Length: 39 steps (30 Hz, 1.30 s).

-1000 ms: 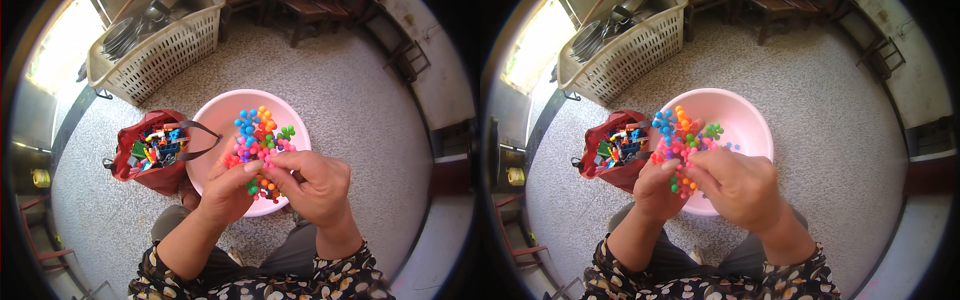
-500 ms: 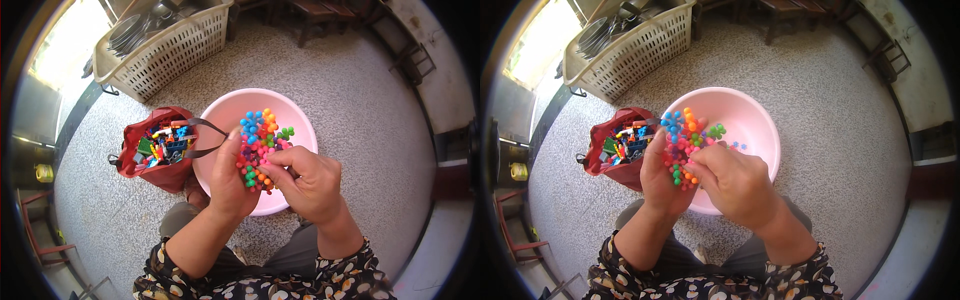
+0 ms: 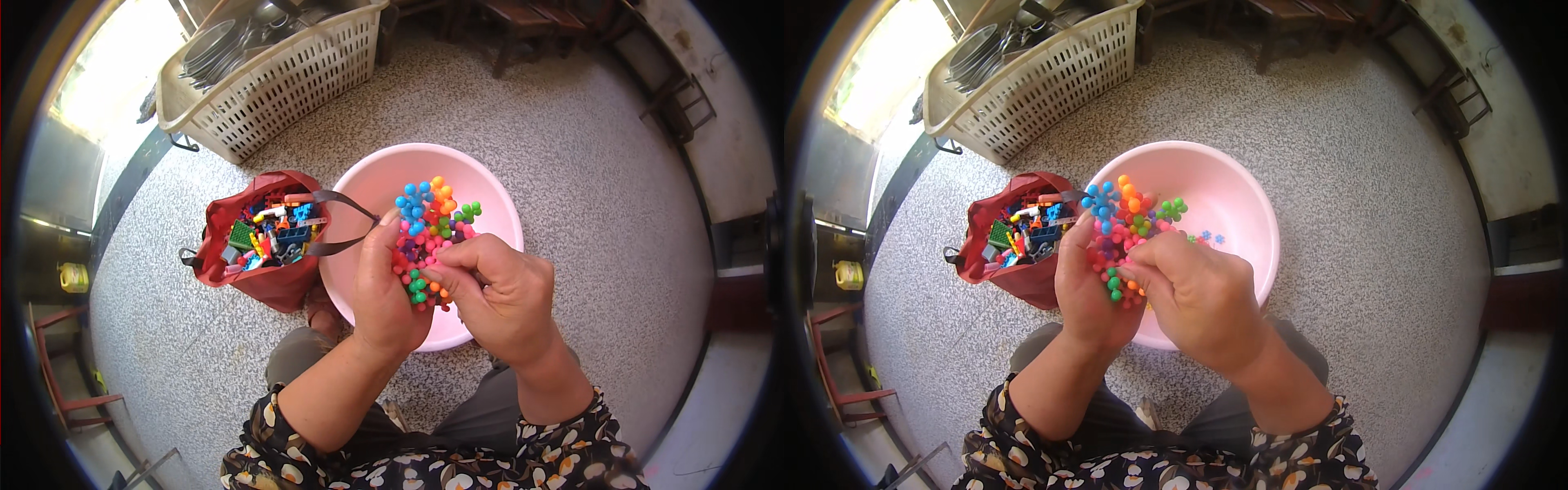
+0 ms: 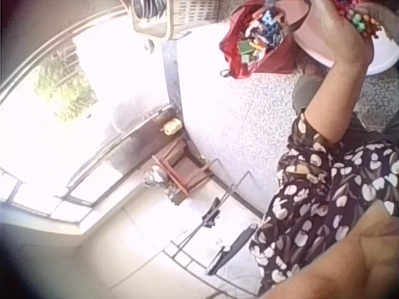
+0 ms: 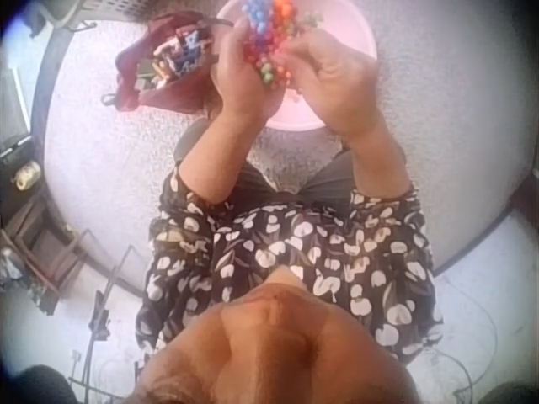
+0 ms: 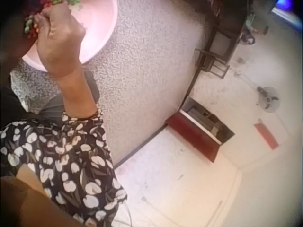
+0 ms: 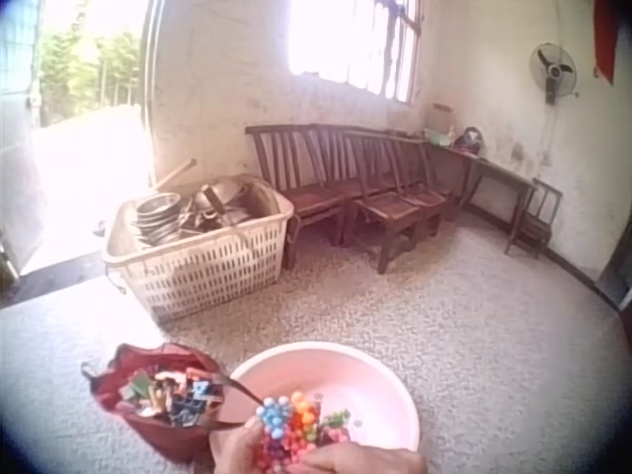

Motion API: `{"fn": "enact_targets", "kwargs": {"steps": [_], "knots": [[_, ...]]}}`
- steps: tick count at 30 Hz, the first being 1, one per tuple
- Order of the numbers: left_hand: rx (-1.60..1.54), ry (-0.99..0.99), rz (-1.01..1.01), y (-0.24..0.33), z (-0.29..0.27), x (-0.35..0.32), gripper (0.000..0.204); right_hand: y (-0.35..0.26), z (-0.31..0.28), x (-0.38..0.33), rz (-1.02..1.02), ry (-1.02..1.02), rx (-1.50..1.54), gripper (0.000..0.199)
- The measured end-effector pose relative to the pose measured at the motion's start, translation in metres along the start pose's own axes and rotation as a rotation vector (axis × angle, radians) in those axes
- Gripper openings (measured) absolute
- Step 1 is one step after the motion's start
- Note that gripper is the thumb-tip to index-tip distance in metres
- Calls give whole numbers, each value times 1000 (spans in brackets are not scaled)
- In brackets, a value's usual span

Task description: Connecting small colorful plastic flower-shaped building pieces into a larger structure.

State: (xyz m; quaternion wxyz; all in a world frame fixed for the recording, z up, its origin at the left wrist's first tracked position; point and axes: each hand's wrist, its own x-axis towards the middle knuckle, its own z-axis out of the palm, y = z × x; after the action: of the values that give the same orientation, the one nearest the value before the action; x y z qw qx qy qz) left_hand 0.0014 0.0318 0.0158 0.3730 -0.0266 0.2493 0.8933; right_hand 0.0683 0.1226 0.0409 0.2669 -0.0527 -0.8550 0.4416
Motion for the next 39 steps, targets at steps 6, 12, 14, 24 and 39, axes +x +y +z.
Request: {"fn": "enact_targets", "kwargs": {"steps": [6, 12, 14, 24, 39], "knots": [[-23, -20, 19, -1, 1, -1, 46, 1, -2, 0, 37, -10, 24, 9], [34, -31, 73, -2, 0, -4, 47, 6, 4, -6, 109, 2, 199, 7], [85, -37, 91, -2, 2, -4, 46, 3, 3, -5, 131, 6, 228, 6], [-162, -64, -42, 11, 0, 2, 46, -12, -9, 0, 187, -46, 153, 13], [2, 197, 150, 76, -16, 0, 51, 291, 51, -90, 779, -428, -399, 20]]}}
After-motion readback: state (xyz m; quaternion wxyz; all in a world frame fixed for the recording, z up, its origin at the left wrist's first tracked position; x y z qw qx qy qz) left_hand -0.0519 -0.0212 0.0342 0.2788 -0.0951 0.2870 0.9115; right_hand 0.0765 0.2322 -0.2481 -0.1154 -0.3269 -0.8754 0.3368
